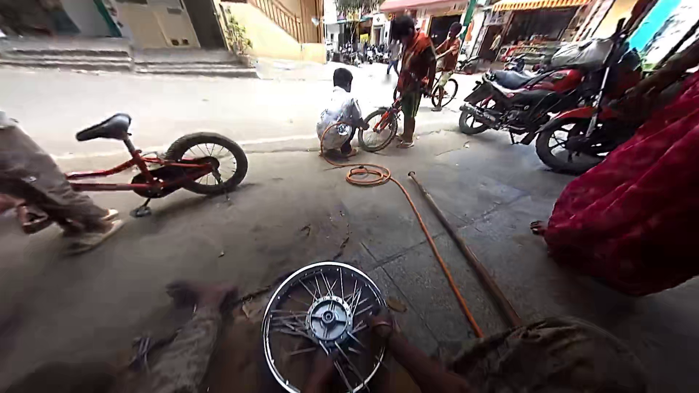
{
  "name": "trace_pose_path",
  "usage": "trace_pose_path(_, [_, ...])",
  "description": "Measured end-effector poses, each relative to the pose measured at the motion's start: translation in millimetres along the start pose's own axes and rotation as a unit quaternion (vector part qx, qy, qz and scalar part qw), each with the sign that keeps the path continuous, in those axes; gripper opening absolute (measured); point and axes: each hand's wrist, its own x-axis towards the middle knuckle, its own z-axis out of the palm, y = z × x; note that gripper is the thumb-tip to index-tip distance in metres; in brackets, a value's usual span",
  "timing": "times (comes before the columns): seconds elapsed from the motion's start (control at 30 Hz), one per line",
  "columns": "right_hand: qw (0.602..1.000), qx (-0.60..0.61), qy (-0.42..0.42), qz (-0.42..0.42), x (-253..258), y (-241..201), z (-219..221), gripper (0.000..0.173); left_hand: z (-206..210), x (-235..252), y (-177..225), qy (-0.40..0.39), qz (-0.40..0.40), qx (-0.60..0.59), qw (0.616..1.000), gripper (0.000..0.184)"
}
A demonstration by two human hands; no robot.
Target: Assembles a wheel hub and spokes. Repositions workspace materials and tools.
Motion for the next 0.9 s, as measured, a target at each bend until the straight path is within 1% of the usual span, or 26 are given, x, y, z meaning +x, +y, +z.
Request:
trace_pose_path(0.03, [1.0, -0.015, 0.0, -0.008, 10, 12, 4, 0.066, -1, 6, -6, -0.007, 0.001, 0.011, 1.0, 0.058])
trace_pose_path(0.07, [0.999, -0.038, -0.014, -0.01, 17, 26, 7, 0.06, -1, 7, -6, -0.015, -0.006, 0.008, 1.0, 0.058])
trace_pose_path(0.1, [0.997, -0.07, -0.041, -0.008, 21, 40, 8, 0.051, -1, 4, -4, -0.019, -0.02, -0.007, 1.0, 0.054])
trace_pose_path(0.17, [0.983, -0.149, -0.111, 0.008, 18, 50, 2, 0.046, -3, -6, 4, -0.016, -0.079, -0.087, 0.993, 0.039])
trace_pose_path(0.2, [0.973, -0.187, -0.137, 0.0, 14, 52, -3, 0.044, -3, -7, 5, -0.016, -0.106, -0.122, 0.987, 0.032])
trace_pose_path(0.3, [0.916, -0.344, -0.202, -0.052, 8, 50, -10, 0.053, -5, -6, -2, -0.025, -0.122, -0.155, 0.98, 0.03])
trace_pose_path(0.33, [0.895, -0.384, -0.216, -0.07, 8, 51, -9, 0.053, -4, -4, -5, -0.027, -0.123, -0.157, 0.98, 0.032])
trace_pose_path(0.4, [0.86, -0.426, -0.263, -0.098, 2, 48, -8, 0.05, -5, -4, -5, -0.027, -0.127, -0.161, 0.978, 0.034])
trace_pose_path(0.43, [0.84, -0.439, -0.302, -0.097, -6, 43, -8, 0.05, -6, -5, -4, -0.026, -0.128, -0.161, 0.978, 0.034])
trace_pose_path(0.47, [0.821, -0.434, -0.36, -0.087, -15, 38, -6, 0.048, -6, -4, -5, -0.024, -0.127, -0.161, 0.978, 0.035])
trace_pose_path(0.53, [0.793, -0.368, -0.482, -0.058, -41, 43, 4, 0.04, -7, -3, -9, -0.021, -0.127, -0.152, 0.98, 0.034])
trace_pose_path(0.57, [0.781, -0.338, -0.524, -0.04, -54, 43, 11, 0.039, -8, 0, -12, -0.025, -0.123, -0.149, 0.981, 0.034])
trace_pose_path(0.6, [0.775, -0.328, -0.539, -0.033, -62, 42, 18, 0.039, -9, 3, -16, -0.03, -0.116, -0.142, 0.983, 0.035])
trace_pose_path(0.63, [0.783, -0.332, -0.525, -0.041, -64, 39, 22, 0.037, -10, 6, -17, -0.036, -0.105, -0.13, 0.985, 0.035])
trace_pose_path(0.67, [0.798, -0.343, -0.492, -0.055, -62, 35, 25, 0.037, -10, 6, -15, -0.041, -0.095, -0.114, 0.988, 0.033])
trace_pose_path(0.73, [0.839, -0.351, -0.412, -0.06, -49, 28, 23, 0.04, -11, -5, -4, -0.056, -0.095, -0.094, 0.989, 0.034])
trace_pose_path(0.77, [0.865, -0.334, -0.37, -0.057, -39, 29, 23, 0.043, -12, -9, 0, -0.067, -0.102, -0.096, 0.988, 0.034])
trace_pose_path(0.8, [0.894, -0.298, -0.329, -0.06, -28, 33, 24, 0.045, -13, -9, 2, -0.078, -0.107, -0.104, 0.986, 0.032])
trace_pose_path(0.83, [0.92, -0.246, -0.3, -0.059, -21, 37, 28, 0.042, -14, -7, 1, -0.089, -0.112, -0.113, 0.983, 0.032])
trace_pose_path(0.9, [0.958, -0.122, -0.259, -0.027, -13, 41, 41, 0.036, -16, -7, 2, -0.101, -0.121, -0.096, 0.983, 0.036])
